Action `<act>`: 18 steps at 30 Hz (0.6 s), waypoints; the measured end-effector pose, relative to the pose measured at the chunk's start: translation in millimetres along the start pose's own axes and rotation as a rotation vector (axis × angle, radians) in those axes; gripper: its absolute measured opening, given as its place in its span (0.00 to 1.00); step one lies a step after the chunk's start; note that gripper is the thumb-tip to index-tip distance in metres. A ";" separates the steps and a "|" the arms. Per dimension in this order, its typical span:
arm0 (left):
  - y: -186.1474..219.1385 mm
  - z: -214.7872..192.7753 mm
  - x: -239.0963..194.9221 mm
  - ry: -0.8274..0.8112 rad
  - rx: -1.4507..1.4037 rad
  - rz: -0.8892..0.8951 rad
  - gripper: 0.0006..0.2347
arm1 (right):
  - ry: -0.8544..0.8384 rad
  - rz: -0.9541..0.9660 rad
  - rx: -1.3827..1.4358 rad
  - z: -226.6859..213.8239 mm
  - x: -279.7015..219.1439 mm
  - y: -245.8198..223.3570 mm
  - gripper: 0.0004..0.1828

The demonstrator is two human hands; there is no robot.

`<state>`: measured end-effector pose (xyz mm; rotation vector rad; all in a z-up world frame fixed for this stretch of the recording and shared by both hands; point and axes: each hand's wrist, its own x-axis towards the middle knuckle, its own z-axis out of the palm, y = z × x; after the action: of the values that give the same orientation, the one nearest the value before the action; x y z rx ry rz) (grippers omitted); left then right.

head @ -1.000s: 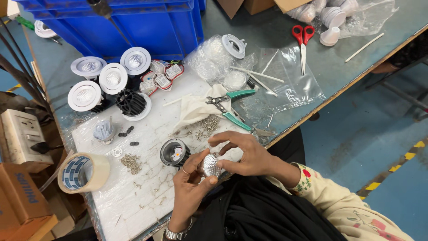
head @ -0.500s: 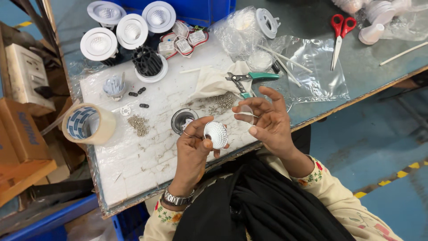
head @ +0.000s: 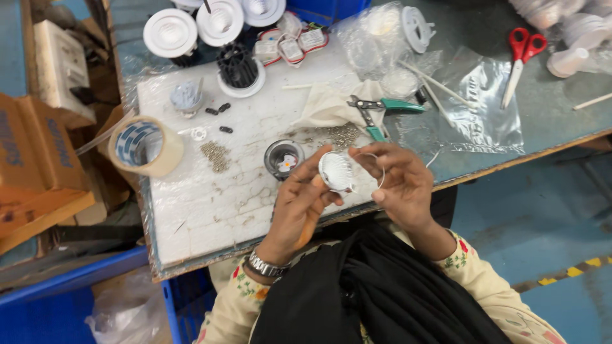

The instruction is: The person assembles an LED light fixture by placing a reflector into a housing, inserting an LED module with a heat sink, and using an electric screwdriver to secure the components.

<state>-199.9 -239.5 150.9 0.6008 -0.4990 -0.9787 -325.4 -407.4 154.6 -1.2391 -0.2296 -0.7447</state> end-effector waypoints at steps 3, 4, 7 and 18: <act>-2.2 3.7 0.7 -0.025 -0.089 -0.021 0.25 | 0.015 -0.055 -0.135 12.6 -4.9 5.0 0.19; -2.8 4.5 0.3 -0.029 -0.087 -0.017 0.25 | 0.022 -0.072 -0.198 15.6 -5.4 7.5 0.19; -4.5 7.4 -1.0 -0.032 -0.013 0.015 0.24 | 0.017 -0.131 -0.318 20.5 -6.0 14.1 0.19; -1.7 20.0 -1.4 0.107 0.435 0.086 0.20 | 0.023 -0.212 -0.591 13.5 -13.1 31.3 0.15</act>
<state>-214.3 -243.8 164.3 1.0075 -0.6422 -0.7540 -312.5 -385.9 128.0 -1.7812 -0.1238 -1.0552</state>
